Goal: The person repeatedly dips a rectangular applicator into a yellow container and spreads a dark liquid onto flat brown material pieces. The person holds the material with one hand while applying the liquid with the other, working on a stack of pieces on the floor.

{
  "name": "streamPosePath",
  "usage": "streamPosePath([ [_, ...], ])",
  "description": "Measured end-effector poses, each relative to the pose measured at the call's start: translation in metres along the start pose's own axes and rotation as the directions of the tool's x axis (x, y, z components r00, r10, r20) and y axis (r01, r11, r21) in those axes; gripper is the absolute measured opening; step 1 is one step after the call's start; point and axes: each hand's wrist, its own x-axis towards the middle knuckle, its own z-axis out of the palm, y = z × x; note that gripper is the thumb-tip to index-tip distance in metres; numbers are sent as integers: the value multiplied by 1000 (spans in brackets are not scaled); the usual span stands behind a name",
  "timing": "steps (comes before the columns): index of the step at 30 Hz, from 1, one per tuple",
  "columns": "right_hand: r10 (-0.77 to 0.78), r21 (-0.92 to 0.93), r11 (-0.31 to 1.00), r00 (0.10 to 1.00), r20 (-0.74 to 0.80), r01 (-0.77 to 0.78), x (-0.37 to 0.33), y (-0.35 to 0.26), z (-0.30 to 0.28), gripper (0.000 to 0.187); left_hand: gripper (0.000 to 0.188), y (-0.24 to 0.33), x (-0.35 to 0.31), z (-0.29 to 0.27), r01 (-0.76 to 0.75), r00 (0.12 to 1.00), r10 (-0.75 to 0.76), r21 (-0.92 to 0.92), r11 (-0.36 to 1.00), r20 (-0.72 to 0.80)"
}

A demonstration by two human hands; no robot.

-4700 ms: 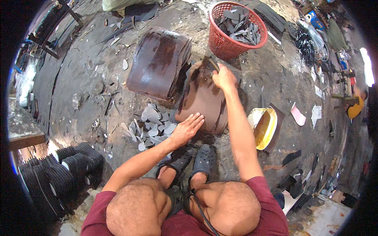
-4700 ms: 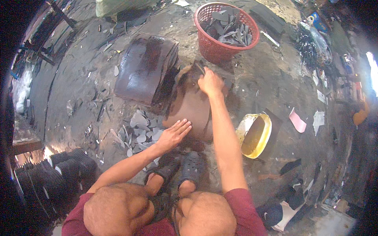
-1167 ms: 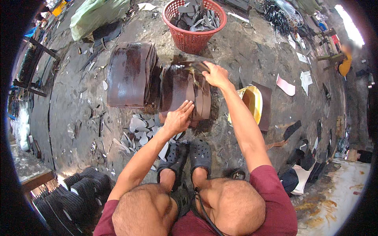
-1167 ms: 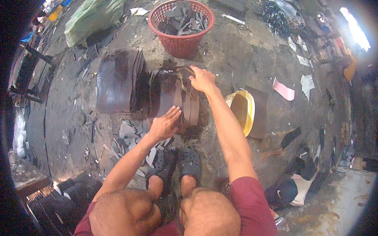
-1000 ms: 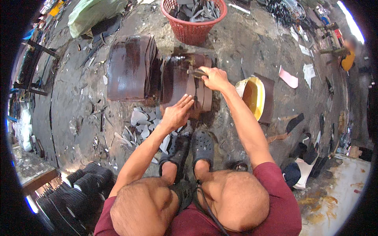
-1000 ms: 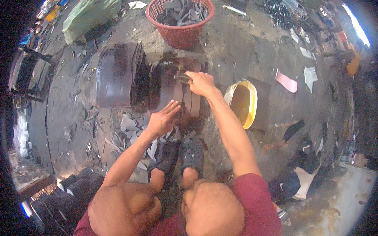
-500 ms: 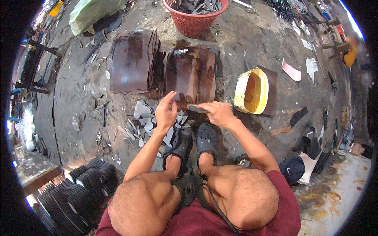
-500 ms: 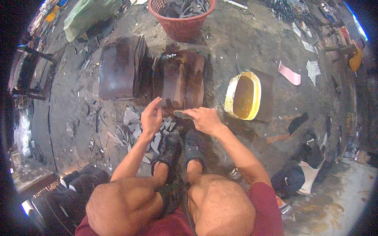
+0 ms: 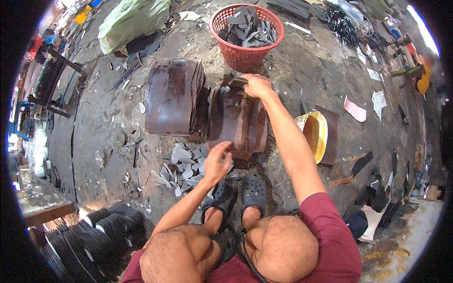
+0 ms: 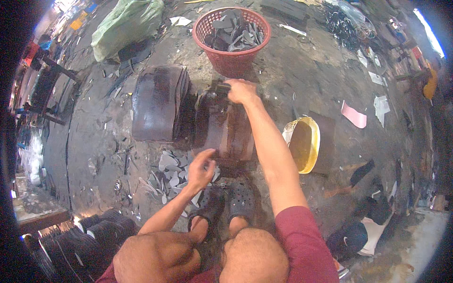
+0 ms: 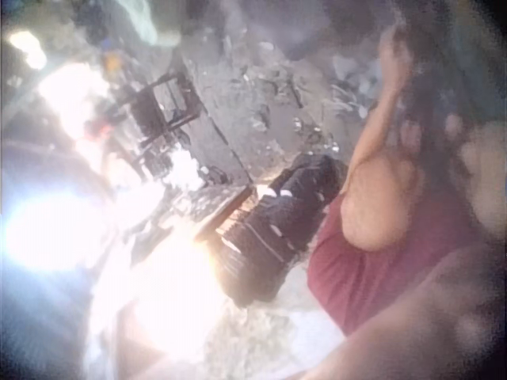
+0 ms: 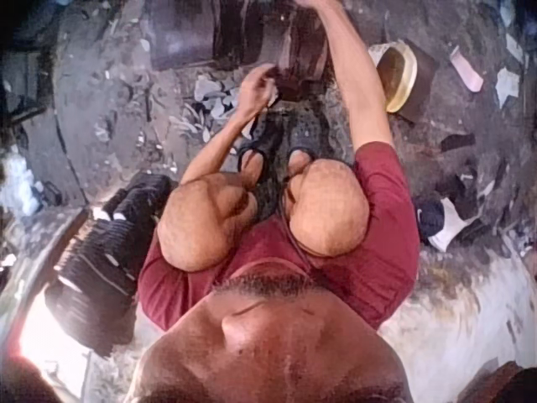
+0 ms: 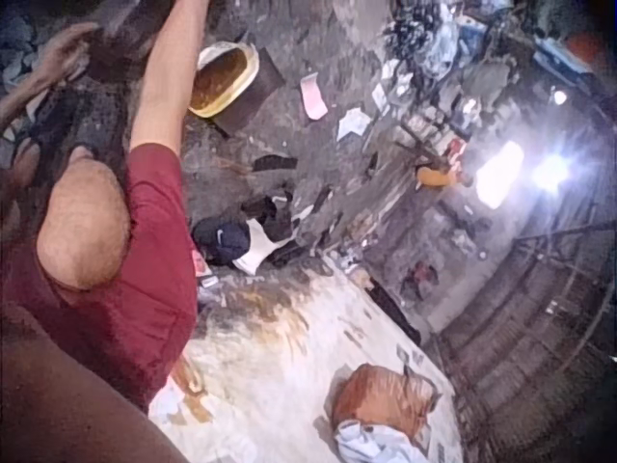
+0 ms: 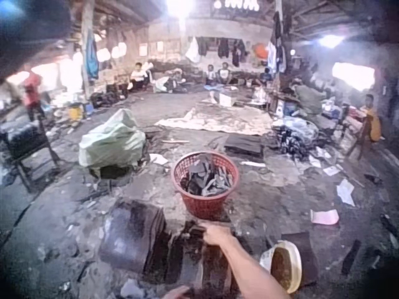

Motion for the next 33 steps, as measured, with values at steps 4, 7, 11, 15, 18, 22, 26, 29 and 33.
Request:
streamPosePath([
  [4, -19, -38, 999, 999, 41, 20, -23, -7, 19, 51, 52, -12, -22, -19, 431, 872, -411, 18, 902, -265],
  [7, -101, -9, 995, 985, 142, 103, -66, -30, 24, 50, 57, -25, -31, -22, 471, 868, -470, -32, 881, -158],
  [11, -217, -84, 970, 970, 108, 226, -130, -53, 51, 44, 56, -16, -24, -23, 608, 765, -635, -205, 767, -106],
  [15, -308, -82, 949, 950, -40, 304, -186, -61, 73, 44, 45, -14, -13, -33, 622, 712, -697, -383, 683, -87],
  [18, -403, -124, 914, 894, -194, 386, -213, -63, 87, 43, 37, -7, -9, -41, 634, 695, -714, -397, 663, -82],
  [22, -463, -163, 885, 862, -207, 437, -230, -64, 90, 42, 38, -21, -11, -42, 521, 785, -619, -509, 685, -29],
  [26, -474, -173, 877, 865, -162, 448, -244, -58, 93, 43, 45, -18, -10, -31, 503, 752, -658, -686, 526, 47],
  [29, -357, 83, 927, 929, -93, 365, -246, -55, 77, 40, 43, -13, -5, -23, 439, 773, -632, -769, 465, 58],
  [33, 12, 727, 667, 973, -231, 164, -233, -48, 21, 38, 36, -23, 20, -19, 415, 734, -677, -827, 379, 58],
])
